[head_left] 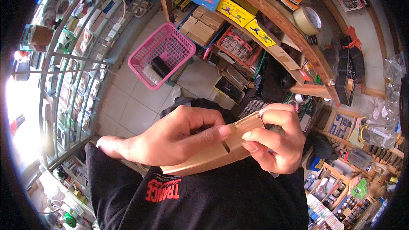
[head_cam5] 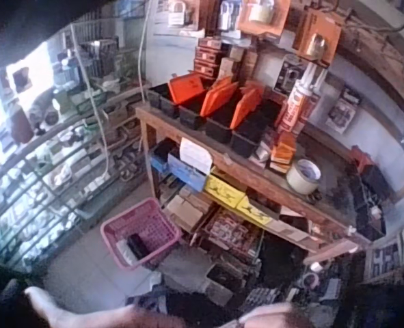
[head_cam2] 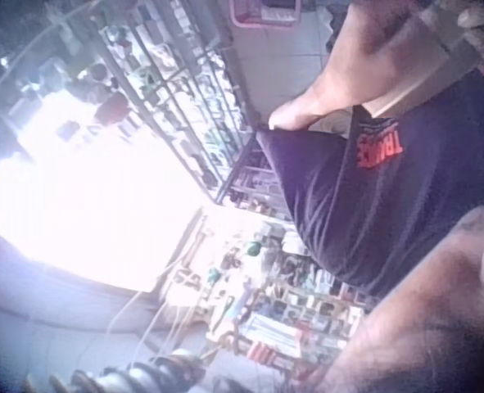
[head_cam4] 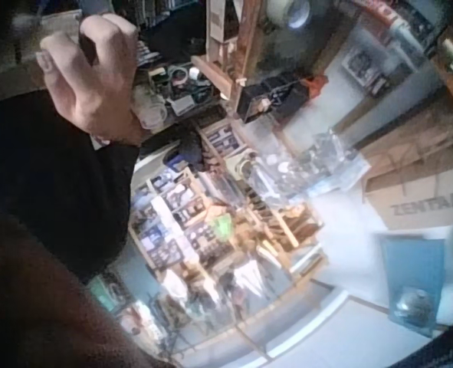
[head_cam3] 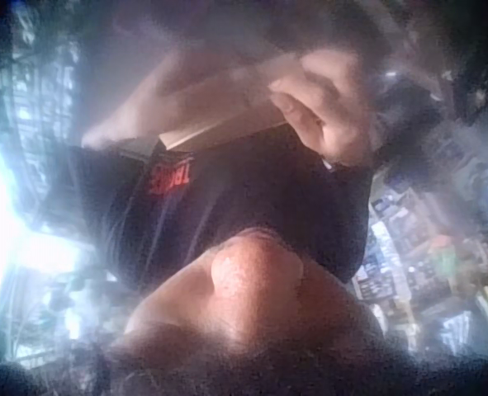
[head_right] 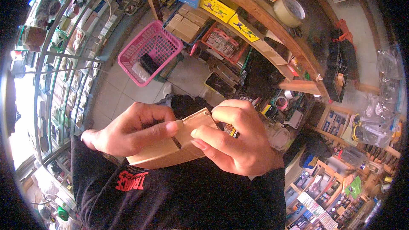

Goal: The person assembles a small cardboard box by hand at a workbench. They fold the flaps of the cardboard into place to form the base and then use a roll of tape to secure the edges.

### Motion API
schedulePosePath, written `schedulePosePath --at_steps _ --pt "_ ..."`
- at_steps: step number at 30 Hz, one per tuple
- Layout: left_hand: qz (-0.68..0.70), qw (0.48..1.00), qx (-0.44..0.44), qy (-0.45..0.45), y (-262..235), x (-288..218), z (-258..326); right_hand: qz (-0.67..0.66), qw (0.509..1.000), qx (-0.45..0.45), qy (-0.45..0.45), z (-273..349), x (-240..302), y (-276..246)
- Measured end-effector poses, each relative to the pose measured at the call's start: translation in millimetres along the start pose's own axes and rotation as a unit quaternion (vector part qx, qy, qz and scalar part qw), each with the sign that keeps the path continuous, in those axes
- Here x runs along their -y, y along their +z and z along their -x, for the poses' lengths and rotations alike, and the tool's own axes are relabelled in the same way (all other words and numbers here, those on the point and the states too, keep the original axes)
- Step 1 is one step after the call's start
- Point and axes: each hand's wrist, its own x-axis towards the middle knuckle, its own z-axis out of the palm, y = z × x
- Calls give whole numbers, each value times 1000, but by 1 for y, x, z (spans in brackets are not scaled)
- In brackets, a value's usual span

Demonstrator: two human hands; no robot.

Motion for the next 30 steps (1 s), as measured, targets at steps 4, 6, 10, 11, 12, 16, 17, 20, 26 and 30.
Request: schedulePosePath --at_steps 4,6,10,11,12,16,17,20,26,30 --pt "-8 1000 -7 6 2 -1 1 -7 1000 11 6 0 0 -1" --pt "-11 1000 0 15 1 0 -2 -5 1000 19 14 -1 -2 -2" --pt "8 999 -7 42 4 -2 -5 -36 999 -32 -6 2 -6 0" --pt "15 999 -7 43 5 -1 -4 -39 998 -51 -13 3 -5 3" --pt "22 999 -7 44 5 0 -3 -42 996 -70 -20 3 -5 4" --pt "76 997 18 11 2 -1 -4 5 999 -44 -1 1 -1 -2" --pt "73 997 24 6 1 -2 -5 12 999 -40 -4 2 -2 -3" --pt "64 997 32 0 -1 -1 -8 23 999 -38 -6 3 -4 -3" --pt "59 998 20 -15 2 -6 -6 -24 999 -7 31 -4 -3 -10" --pt "54 998 22 -9 1 -6 -7 -92 993 -19 69 -14 -3 -16"
